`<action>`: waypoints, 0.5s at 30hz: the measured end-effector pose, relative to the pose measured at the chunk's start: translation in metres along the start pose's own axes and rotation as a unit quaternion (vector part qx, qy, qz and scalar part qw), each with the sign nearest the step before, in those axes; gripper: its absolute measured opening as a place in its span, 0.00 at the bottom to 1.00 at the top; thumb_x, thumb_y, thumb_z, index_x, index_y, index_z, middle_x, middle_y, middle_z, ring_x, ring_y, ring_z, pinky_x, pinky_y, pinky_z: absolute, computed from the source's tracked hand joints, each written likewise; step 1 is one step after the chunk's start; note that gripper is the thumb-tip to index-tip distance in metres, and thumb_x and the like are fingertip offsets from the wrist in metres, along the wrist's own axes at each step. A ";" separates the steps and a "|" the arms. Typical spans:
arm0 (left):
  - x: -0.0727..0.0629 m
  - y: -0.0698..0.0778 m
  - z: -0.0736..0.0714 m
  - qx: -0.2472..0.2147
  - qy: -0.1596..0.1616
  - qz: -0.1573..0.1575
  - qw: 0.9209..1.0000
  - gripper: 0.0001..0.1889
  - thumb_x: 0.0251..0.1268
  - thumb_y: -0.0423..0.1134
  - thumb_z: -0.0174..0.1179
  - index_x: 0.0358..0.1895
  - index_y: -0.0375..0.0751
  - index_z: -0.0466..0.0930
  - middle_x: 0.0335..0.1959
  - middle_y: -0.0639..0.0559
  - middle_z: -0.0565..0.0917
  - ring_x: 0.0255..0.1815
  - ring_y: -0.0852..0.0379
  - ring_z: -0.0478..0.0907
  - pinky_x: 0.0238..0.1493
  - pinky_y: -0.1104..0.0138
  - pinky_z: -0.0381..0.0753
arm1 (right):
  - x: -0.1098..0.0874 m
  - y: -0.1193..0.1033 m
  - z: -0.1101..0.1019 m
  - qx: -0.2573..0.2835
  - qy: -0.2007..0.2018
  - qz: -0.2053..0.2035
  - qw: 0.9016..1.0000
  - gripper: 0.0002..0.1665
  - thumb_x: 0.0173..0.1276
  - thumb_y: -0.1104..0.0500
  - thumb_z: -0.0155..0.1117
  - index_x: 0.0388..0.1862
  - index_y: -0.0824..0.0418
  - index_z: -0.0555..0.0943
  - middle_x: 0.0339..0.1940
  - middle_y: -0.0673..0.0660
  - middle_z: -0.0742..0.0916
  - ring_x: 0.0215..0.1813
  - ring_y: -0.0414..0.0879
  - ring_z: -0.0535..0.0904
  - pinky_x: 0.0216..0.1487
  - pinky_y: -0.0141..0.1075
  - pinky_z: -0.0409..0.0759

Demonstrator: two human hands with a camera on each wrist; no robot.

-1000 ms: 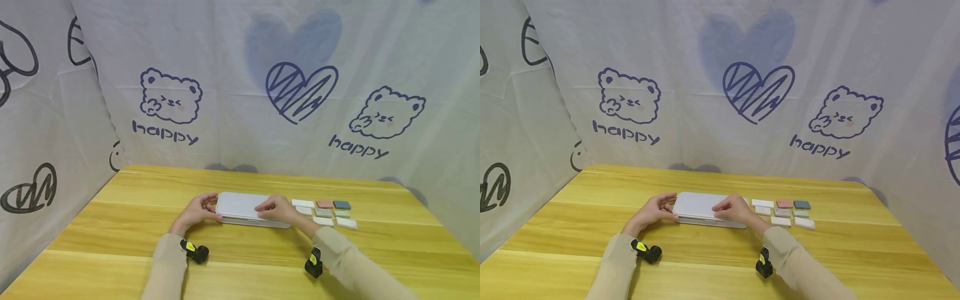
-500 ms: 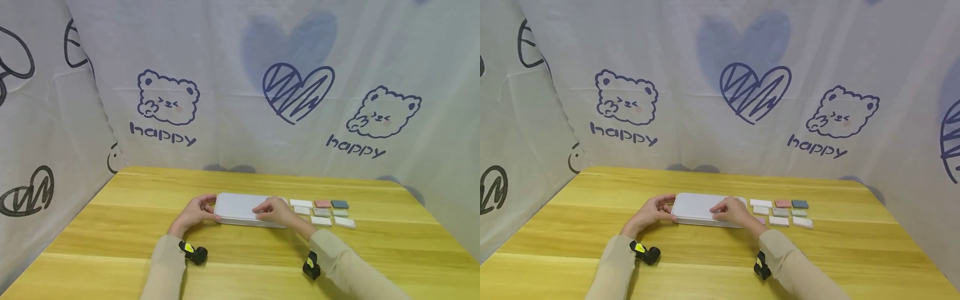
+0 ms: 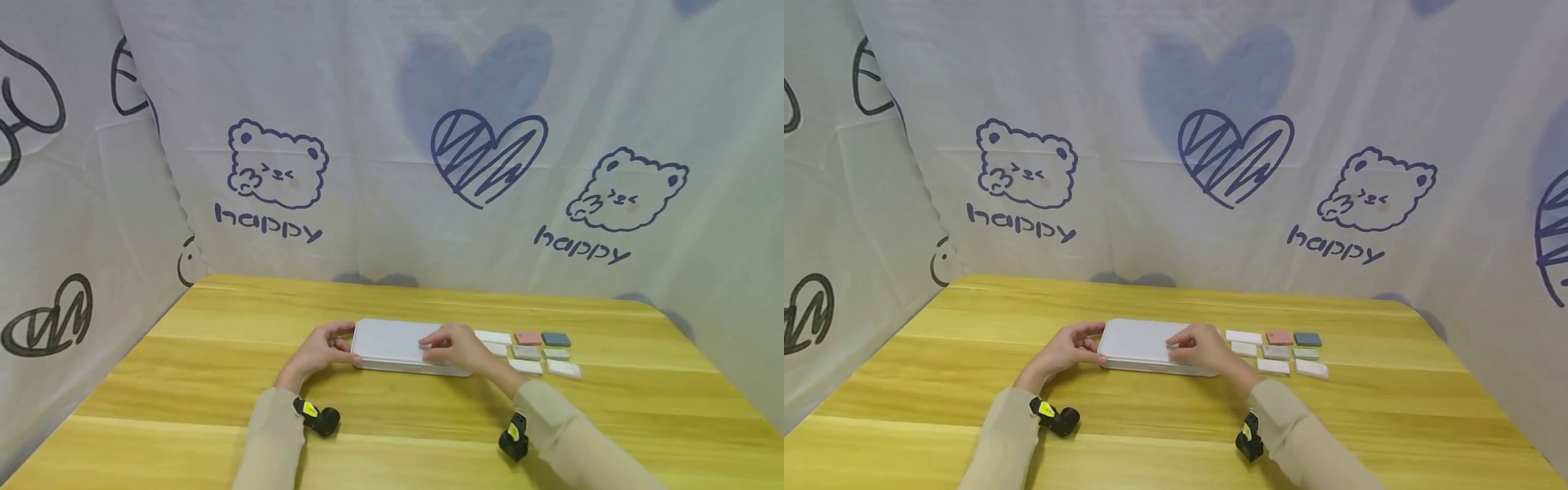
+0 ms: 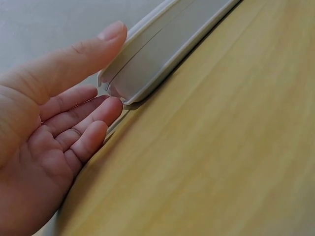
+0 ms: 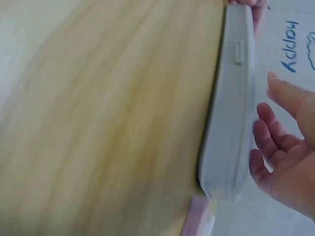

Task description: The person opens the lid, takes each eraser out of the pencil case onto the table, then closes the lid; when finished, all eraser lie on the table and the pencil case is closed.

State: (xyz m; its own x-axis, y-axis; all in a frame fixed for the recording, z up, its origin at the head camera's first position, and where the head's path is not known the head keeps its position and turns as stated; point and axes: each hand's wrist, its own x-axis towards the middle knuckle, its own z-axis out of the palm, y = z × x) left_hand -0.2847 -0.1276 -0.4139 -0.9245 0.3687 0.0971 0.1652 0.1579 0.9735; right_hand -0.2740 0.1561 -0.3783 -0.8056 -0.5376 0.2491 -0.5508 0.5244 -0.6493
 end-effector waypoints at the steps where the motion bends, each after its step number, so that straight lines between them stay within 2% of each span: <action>1: 0.000 0.000 0.000 -0.002 -0.001 0.000 1.000 0.38 0.40 0.26 0.69 0.59 0.23 0.62 0.36 0.41 0.78 0.30 0.58 0.74 0.37 0.71 0.72 | -0.002 0.000 -0.003 0.002 0.004 0.003 1.000 0.13 0.55 0.64 0.65 0.39 0.70 0.82 0.29 0.56 0.84 0.24 0.37 0.69 0.24 0.29 0.69; 6: -0.004 0.000 -0.003 -0.002 0.001 -0.003 1.000 0.37 0.43 0.27 0.68 0.60 0.23 0.61 0.52 0.34 0.72 0.34 0.57 0.75 0.41 0.70 0.72 | -0.014 -0.003 -0.018 0.016 0.051 0.014 0.998 0.14 0.58 0.63 0.63 0.41 0.71 0.81 0.29 0.56 0.83 0.30 0.43 0.75 0.28 0.32 0.73; 10: -0.009 -0.001 -0.006 0.004 0.005 -0.018 1.000 0.36 0.46 0.28 0.66 0.60 0.23 0.60 0.54 0.32 0.70 0.38 0.54 0.76 0.45 0.66 0.71 | -0.024 -0.005 -0.030 0.031 0.081 0.033 0.996 0.14 0.58 0.62 0.63 0.40 0.70 0.81 0.32 0.58 0.84 0.30 0.42 0.75 0.27 0.31 0.73; 15: -0.015 0.003 -0.008 0.026 0.037 -0.040 0.998 0.32 0.48 0.32 0.66 0.58 0.25 0.64 0.56 0.34 0.69 0.45 0.48 0.75 0.50 0.58 0.69 | -0.038 -0.015 -0.043 0.028 0.097 0.035 0.994 0.12 0.59 0.61 0.62 0.40 0.68 0.82 0.36 0.59 0.84 0.31 0.41 0.76 0.28 0.31 0.74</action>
